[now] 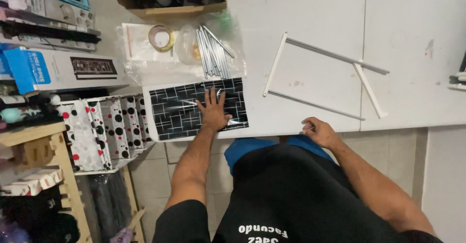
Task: Disassembling a modular display unit by pulling apart the frame tubes and removing the decorative panels.
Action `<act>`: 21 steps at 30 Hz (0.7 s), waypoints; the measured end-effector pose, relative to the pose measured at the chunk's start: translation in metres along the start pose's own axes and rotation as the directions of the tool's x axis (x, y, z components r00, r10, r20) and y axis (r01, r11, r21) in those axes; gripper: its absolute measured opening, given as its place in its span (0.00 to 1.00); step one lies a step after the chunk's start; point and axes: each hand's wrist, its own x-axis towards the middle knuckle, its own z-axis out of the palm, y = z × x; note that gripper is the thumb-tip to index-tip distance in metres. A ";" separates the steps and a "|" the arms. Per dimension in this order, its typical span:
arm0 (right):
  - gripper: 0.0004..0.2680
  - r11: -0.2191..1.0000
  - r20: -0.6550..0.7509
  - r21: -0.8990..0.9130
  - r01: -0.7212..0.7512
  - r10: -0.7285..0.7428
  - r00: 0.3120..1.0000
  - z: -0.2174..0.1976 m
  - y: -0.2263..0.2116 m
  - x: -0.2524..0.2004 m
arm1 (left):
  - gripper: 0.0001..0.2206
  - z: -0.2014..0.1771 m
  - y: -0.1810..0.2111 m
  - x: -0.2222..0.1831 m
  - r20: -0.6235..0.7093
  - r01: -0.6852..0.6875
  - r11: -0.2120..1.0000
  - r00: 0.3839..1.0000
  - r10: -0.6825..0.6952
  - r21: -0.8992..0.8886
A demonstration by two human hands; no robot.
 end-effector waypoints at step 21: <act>0.16 0.902 0.002 -0.386 0.193 -0.208 0.978 -0.139 0.095 0.019 | 0.27 -0.102 0.228 0.041 -0.088 -0.106 0.860 0.994 0.072 -0.500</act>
